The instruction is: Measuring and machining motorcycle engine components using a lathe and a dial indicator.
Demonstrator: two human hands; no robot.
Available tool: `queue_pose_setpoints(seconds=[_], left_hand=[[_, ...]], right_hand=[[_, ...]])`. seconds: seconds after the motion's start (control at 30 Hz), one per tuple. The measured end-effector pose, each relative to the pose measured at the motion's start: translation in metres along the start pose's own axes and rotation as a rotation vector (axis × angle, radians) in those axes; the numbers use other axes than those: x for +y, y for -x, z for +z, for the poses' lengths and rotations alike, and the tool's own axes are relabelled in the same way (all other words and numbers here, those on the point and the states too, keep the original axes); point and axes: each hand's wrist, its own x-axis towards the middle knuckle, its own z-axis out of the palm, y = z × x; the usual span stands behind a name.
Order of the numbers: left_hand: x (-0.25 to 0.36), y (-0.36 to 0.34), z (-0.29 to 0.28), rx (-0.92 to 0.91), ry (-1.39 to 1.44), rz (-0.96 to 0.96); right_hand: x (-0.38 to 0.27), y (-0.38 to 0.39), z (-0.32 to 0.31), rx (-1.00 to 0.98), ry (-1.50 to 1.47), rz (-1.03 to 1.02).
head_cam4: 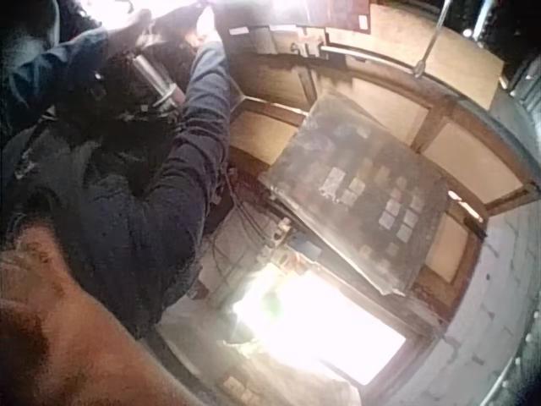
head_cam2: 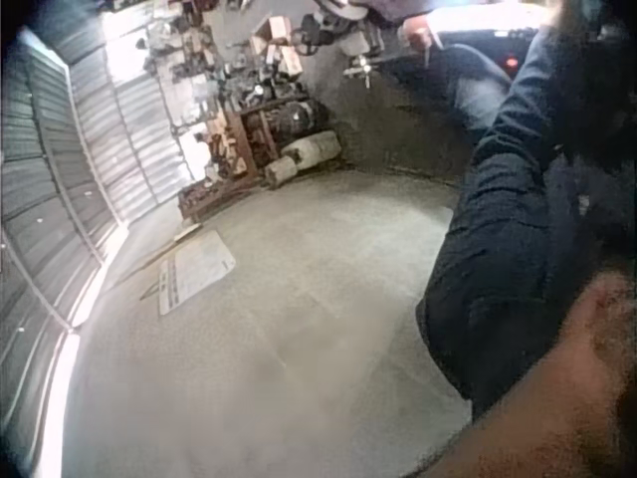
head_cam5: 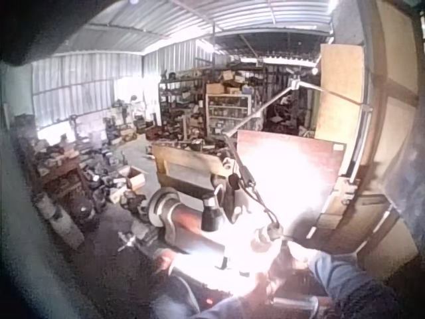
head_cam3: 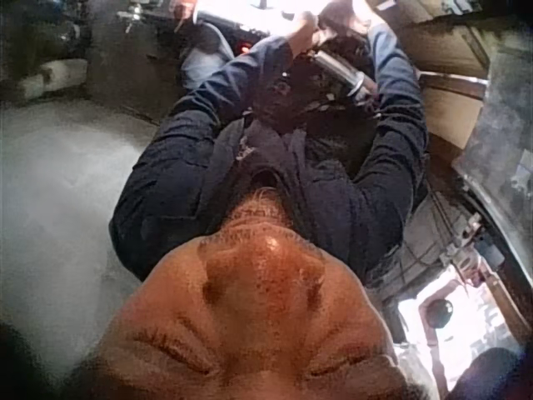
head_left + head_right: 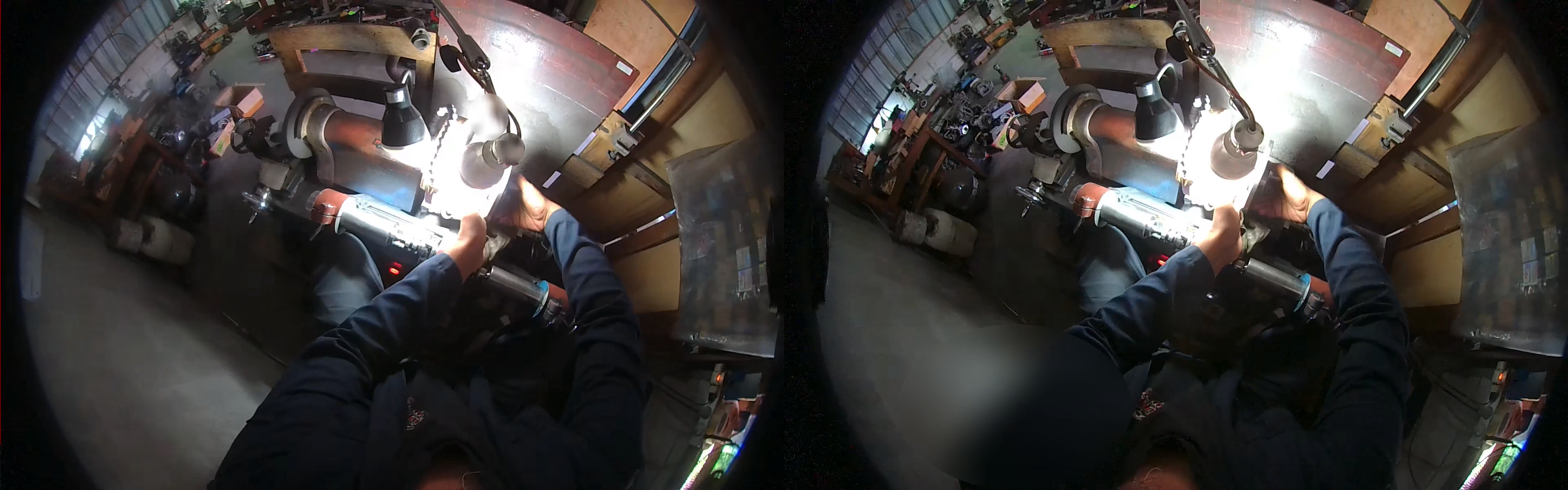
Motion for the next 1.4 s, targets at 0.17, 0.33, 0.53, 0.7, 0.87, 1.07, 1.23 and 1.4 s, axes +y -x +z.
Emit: queue_pose_setpoints(seconds=[0.17,0.33,0.53,0.7,0.87,1.07,1.23,1.4], left_hand=[[-0.106,0.000,0.031,0.382,-1.583,0.339],[-0.121,0.012,0.045,0.367,-1.594,0.303],[-0.104,0.007,0.037,0.324,-1.540,0.245],[-0.105,0.011,0.040,0.418,-1.445,0.197],[-0.101,0.013,0.042,0.374,-1.501,0.366],[-0.137,0.017,0.049,0.384,-1.547,0.292],[-0.145,0.022,0.057,0.350,-1.464,0.279],[-0.136,0.019,0.047,0.409,-1.494,0.298]], right_hand=[[0.029,0.010,-0.046,0.097,-0.055,-0.280],[0.042,0.018,-0.039,0.617,1.691,-1.080],[0.009,0.020,-0.022,0.072,-0.151,-0.106],[0.029,0.018,-0.037,0.395,0.734,-0.582],[0.015,0.020,-0.017,0.548,1.137,-0.792],[0.019,0.009,-0.050,0.015,0.030,-0.159],[0.011,0.033,-0.002,0.580,1.498,-0.734],[0.007,0.013,-0.023,0.279,-0.023,-0.233]])
